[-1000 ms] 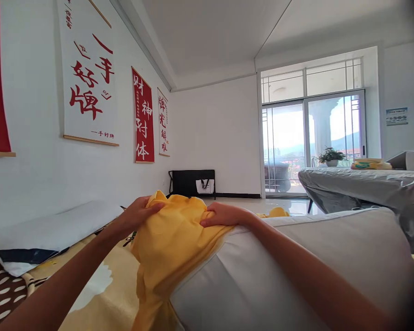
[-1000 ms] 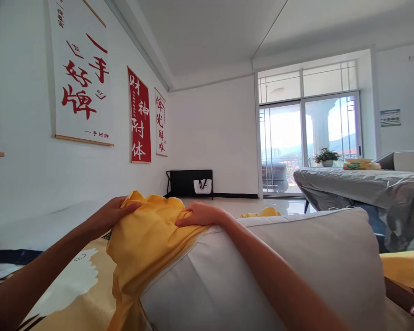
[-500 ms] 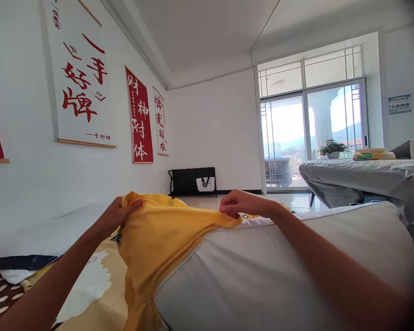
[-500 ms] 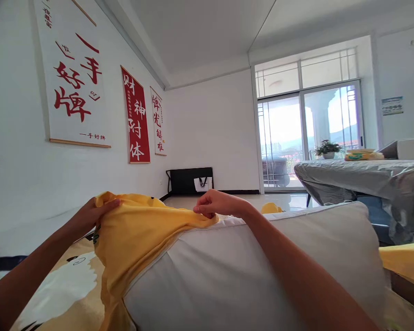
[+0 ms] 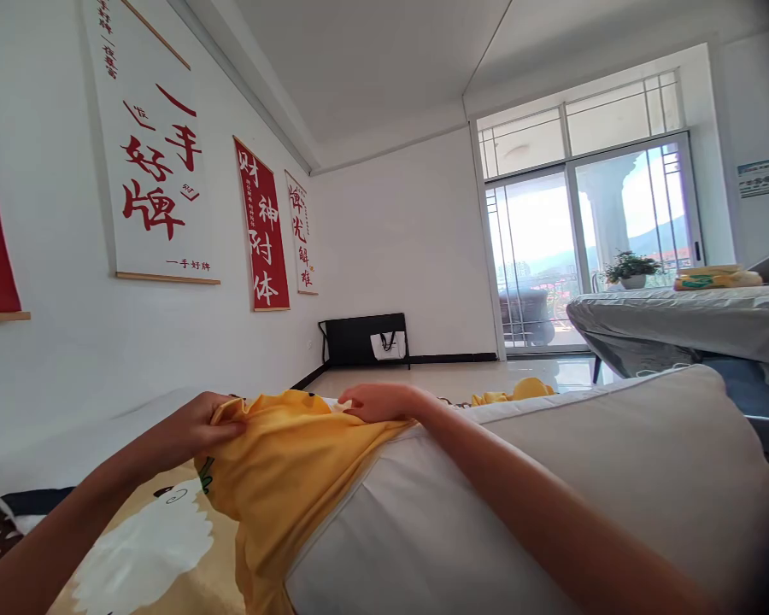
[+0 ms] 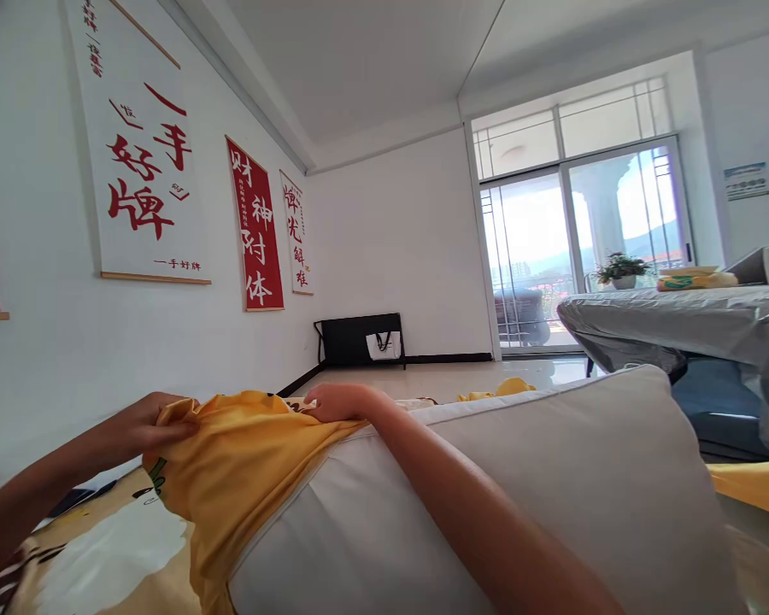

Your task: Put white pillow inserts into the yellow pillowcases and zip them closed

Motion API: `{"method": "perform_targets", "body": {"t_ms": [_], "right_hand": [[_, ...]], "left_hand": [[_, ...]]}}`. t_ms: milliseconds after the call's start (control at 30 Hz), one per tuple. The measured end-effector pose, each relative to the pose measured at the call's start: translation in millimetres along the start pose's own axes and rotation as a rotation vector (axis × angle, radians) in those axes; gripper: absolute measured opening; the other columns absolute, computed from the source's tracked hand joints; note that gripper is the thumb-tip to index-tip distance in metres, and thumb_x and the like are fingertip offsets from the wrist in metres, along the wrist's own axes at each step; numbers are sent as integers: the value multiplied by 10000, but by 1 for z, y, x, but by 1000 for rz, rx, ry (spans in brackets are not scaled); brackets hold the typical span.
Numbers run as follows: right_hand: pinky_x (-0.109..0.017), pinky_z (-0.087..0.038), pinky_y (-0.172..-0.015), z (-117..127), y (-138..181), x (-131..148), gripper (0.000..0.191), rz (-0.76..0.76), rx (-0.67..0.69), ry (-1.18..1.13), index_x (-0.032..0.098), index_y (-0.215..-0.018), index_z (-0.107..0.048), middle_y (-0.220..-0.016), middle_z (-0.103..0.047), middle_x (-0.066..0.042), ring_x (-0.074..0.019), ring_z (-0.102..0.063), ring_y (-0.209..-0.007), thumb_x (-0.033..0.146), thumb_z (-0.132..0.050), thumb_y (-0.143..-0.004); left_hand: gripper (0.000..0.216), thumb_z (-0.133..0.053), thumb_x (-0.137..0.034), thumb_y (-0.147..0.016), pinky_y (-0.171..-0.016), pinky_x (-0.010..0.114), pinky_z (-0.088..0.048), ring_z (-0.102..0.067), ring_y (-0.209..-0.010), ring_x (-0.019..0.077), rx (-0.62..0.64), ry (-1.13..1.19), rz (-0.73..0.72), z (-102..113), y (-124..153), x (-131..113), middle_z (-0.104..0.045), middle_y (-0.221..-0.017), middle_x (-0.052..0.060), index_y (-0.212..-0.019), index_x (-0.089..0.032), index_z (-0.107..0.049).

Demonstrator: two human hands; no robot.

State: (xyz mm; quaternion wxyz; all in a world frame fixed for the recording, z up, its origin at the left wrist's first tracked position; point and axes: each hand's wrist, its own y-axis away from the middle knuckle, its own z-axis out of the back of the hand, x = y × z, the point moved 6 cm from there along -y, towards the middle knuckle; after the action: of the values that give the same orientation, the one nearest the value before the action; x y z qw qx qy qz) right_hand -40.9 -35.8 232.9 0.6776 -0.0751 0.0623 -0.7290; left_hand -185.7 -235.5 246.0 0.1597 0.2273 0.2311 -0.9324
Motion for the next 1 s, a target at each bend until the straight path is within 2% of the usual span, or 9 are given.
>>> {"method": "perform_targets", "body": {"t_ms": [133, 267, 367, 500, 567, 700, 767, 833, 1000], "right_hand": [[-227, -378, -638, -8, -3, 7, 257, -38, -65, 87, 170, -849, -701, -901, -716, -64, -167, -629, -824, 137, -447, -838], [-249, -326, -596, 5, 8, -5, 275, -127, -216, 173, 144, -874, -666, -879, -685, -112, -186, -610, -773, 93, -397, -843], [-243, -277, -543, 18, 25, -14, 255, -132, -254, 237, 163, -876, -637, -809, -661, -84, -160, -573, -660, 77, -401, -834], [-236, -227, -496, 39, 50, -22, 231, -120, -241, 309, 191, -807, -597, -679, -597, -25, -116, -465, -520, 98, -392, -861], [-238, -223, -503, 54, 62, -23, 250, -140, -304, 320, 196, -786, -590, -644, -572, -14, -114, -431, -502, 136, -370, -889], [-246, -233, -548, 77, 84, -13, 313, -189, -530, 341, 203, -792, -592, -624, -566, -12, -131, -453, -545, 279, -332, -947], [-251, -222, -547, 76, 90, -7, 312, -193, -517, 369, 206, -789, -595, -612, -563, -10, -133, -447, -537, 318, -349, -945], [-254, -216, -544, 73, 96, -6, 283, -202, -467, 376, 208, -772, -596, -593, -555, -4, -129, -428, -518, 303, -381, -929], [-247, -296, -596, 76, 120, -20, 285, -282, -511, 194, 203, -744, -596, -633, -585, 3, -124, -475, -571, 286, -392, -926]], "left_hand": [[60, -455, -247, -615, -561, 243, -310, -440, -617, 136, 24, -253, 20, -6, -6, -9, -480, -633, -27, -609, -193, -429], [57, -426, -217, -629, -579, 272, -327, -527, -677, 181, 3, -500, 111, -12, -8, -28, -587, -705, 4, -650, -208, -478], [37, -450, -212, -632, -558, 296, -331, -557, -686, 217, -40, -708, 208, -16, -10, -39, -620, -767, 48, -658, -209, -477], [48, -462, -240, -672, -532, 296, -345, -581, -669, 220, -52, -710, 221, -18, -17, -50, -636, -806, 63, -676, -210, -500], [110, -447, -270, -715, -536, 296, -347, -598, -717, 237, -141, -706, 193, -8, -19, -60, -645, -830, 61, -730, -223, -544], [190, -404, -278, -800, -605, 326, -361, -602, -744, 260, -460, -884, 90, 18, -16, -91, -639, -762, 59, -855, -217, -576], [185, -400, -260, -827, -670, 343, -373, -601, -804, 261, -577, -994, -28, 20, -15, -103, -640, -805, 71, -834, -191, -573], [189, -395, -243, -842, -660, 326, -370, -597, -867, 257, -616, -1023, -97, 16, -17, -103, -639, -896, 83, -839, -183, -574], [262, -330, -178, -857, -513, 286, -258, -610, -715, 228, -603, -951, 33, 4, -30, -75, -649, -881, 68, -1021, -173, -534]]}}
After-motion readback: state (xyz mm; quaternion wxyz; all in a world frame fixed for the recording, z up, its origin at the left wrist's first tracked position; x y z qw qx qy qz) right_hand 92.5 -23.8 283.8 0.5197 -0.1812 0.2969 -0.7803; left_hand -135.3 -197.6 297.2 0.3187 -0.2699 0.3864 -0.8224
